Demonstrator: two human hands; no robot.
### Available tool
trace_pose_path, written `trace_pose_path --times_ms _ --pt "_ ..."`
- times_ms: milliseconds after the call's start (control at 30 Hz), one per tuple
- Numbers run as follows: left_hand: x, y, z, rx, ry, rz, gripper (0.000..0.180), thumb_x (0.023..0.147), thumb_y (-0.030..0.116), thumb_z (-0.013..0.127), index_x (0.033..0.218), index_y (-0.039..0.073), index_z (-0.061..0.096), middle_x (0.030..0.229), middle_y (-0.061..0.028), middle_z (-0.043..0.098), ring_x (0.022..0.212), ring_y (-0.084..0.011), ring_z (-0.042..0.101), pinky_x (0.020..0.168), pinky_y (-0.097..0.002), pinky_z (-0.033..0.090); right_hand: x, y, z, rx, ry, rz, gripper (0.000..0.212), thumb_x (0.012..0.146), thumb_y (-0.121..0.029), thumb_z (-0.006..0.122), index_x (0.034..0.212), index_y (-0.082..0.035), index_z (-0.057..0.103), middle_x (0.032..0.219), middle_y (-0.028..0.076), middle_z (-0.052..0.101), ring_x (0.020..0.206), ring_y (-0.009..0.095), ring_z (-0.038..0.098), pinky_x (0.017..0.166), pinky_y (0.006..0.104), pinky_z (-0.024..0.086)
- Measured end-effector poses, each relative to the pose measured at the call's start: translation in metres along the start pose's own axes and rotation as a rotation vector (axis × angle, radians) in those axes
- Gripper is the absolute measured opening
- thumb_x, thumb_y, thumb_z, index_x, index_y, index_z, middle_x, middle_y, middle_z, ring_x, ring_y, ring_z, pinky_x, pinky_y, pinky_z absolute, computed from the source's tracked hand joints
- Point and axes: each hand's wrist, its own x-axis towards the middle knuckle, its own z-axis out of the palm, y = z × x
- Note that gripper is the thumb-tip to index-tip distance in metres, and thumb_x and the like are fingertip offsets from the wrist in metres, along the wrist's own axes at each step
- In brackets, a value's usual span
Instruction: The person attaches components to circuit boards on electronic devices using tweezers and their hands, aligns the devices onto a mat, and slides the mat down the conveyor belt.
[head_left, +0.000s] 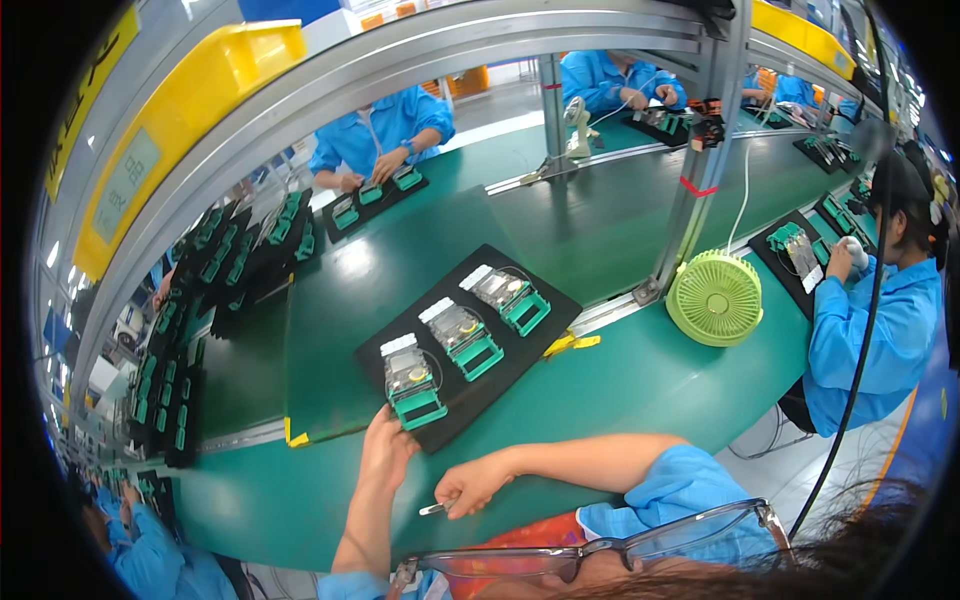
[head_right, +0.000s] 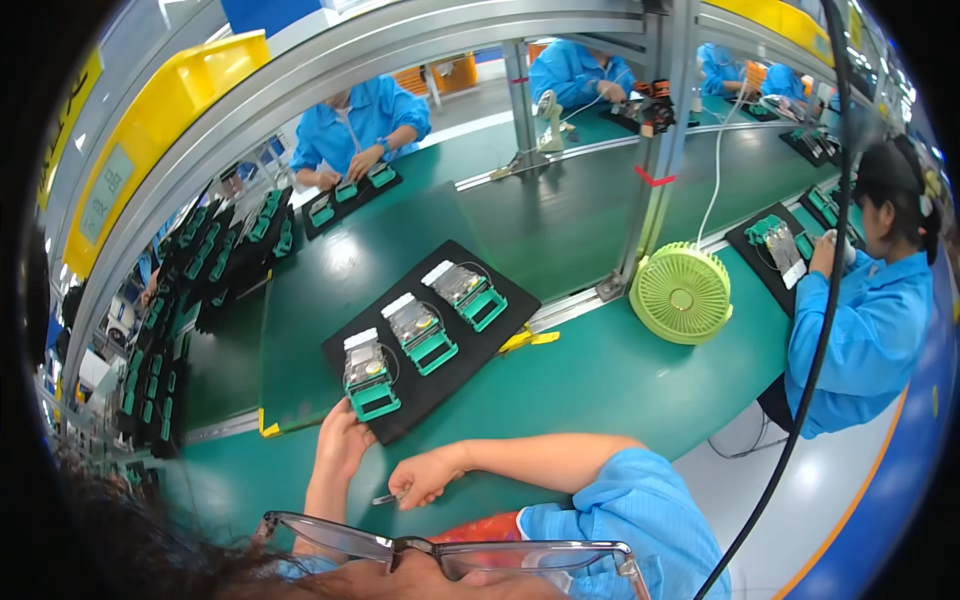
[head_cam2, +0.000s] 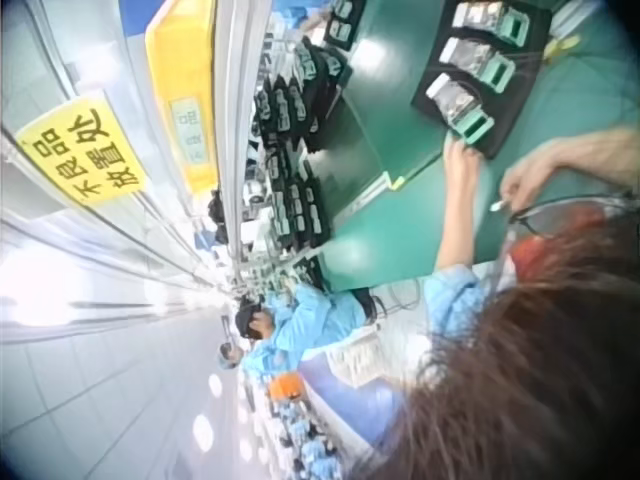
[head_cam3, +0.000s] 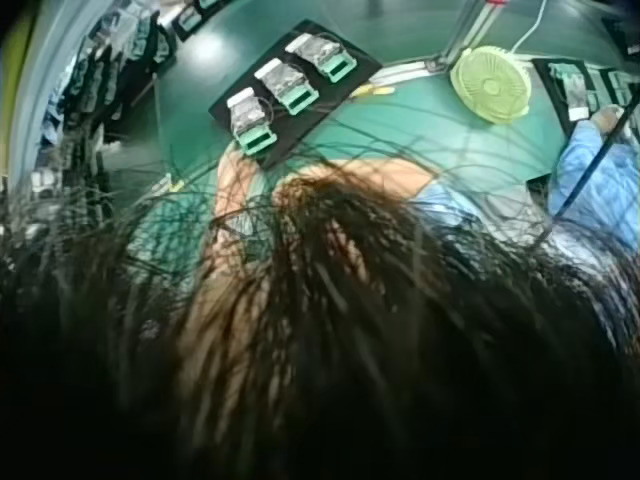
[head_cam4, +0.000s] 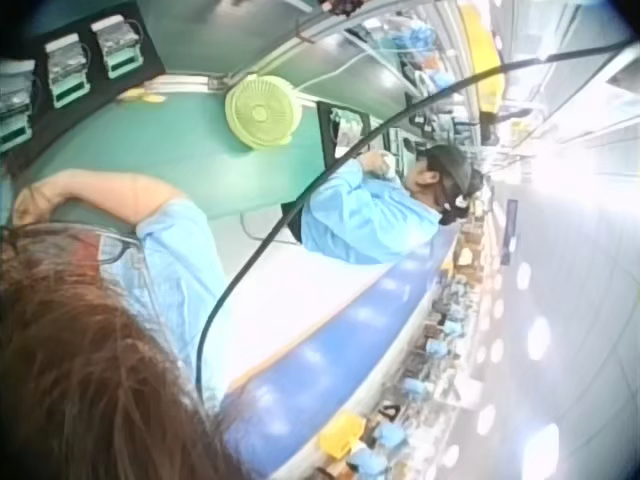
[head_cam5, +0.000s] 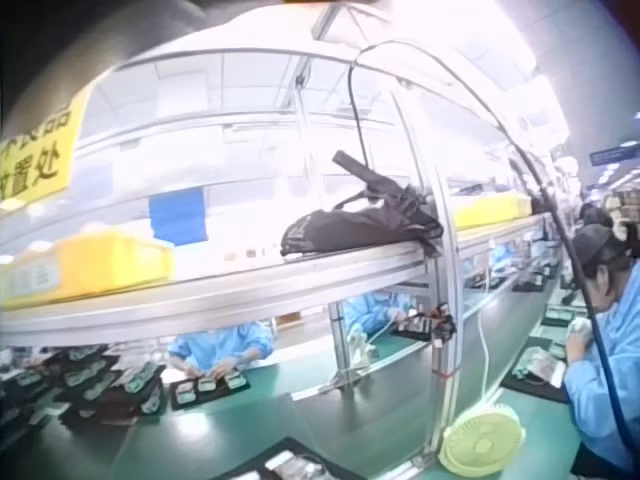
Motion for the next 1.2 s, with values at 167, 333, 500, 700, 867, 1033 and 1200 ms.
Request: trace_pose_path --times_ms 167,333,500,700,867,1033,1200 --pt "0.091 0.007 0.045 0.046 -0.211 -0.012 0.029 0.094 0.011 0.045 0.123 0.006 0.046 0.094 -0.0027 0.059 0.068 -0.0132 0.053 0.058 -0.0288 0.044 -0.003 0.003 -0.012 0.128 0.025 0.026 0.023 0.091 -0.029 0.064 0.089 -0.008 0.054 0.068 -0.003 0.053 0.057 0.005 0.05 0.048 0.0217 0.036" --pt "0.177 0.015 0.097 0.092 -0.305 -0.001 0.019 0.099 0.017 0.043 0.113 0.006 0.046 0.09 -0.0087 0.06 0.063 -0.0178 0.059 0.05 -0.0283 0.044 0.008 0.013 -0.023 0.282 -0.001 0.002 0.019 0.09 -0.025 0.065 0.089 -0.008 0.057 0.071 -0.001 0.058 0.058 0.006 0.054 0.048 0.0223 0.041" --pt "0.244 0.002 0.134 0.38 -0.29 0.041 0.023 0.098 0.013 0.04 0.116 0.001 0.049 0.081 -0.0103 0.059 0.057 -0.017 0.057 0.046 -0.0277 0.043 0.012 0.012 -0.016 0.353 -0.02 -0.057 0.017 0.087 -0.023 0.067 0.086 -0.008 0.058 0.066 0.0 0.054 0.061 0.01 0.055 0.053 0.0258 0.044" --pt "0.299 -0.029 0.186 0.764 -0.181 0.377 0.049 0.093 0.003 0.041 0.141 -0.007 0.036 0.074 -0.0097 0.057 0.051 -0.0135 0.054 0.043 -0.0273 0.044 0.016 0.026 -0.02 0.461 0.024 -0.055 0.017 0.086 -0.02 0.067 0.091 -0.006 0.06 0.074 0.002 0.058 0.067 0.012 0.058 0.058 0.0277 0.047" --pt "0.329 -0.037 0.197 0.711 -0.1 0.51 0.041 0.091 0.002 0.044 0.13 -0.007 0.051 0.083 -0.0133 0.061 0.067 -0.0194 0.061 0.059 -0.0321 0.051 0.012 0.031 -0.022 0.513 0.039 -0.048 0.018 0.086 -0.018 0.068 0.095 -0.003 0.061 0.08 0.004 0.061 0.072 0.014 0.06 0.062 0.0293 0.049" --pt "0.33 -0.041 0.196 1.17 -0.066 0.955 0.039 0.083 0.005 0.049 0.12 -0.005 0.058 0.12 -0.0211 0.058 0.117 -0.0386 0.05 0.104 -0.0468 0.035 0.012 0.038 -0.022 0.545 0.025 -0.014 0.02 0.086 -0.016 0.068 0.099 -0.001 0.063 0.087 0.007 0.065 0.076 0.016 0.062 0.066 0.0309 0.051" --pt "0.301 -0.047 0.2 1.586 0.162 0.807 0.042 0.084 0.024 0.06 0.12 0.003 0.056 0.135 -0.0131 0.05 0.126 -0.0282 0.043 0.1 -0.0496 0.032 0.0 0.028 -0.015 0.534 -0.056 0.006 0.025 0.089 -0.015 0.066 0.108 0.001 0.064 0.102 0.009 0.068 0.088 0.017 0.065 0.076 0.0308 0.053"
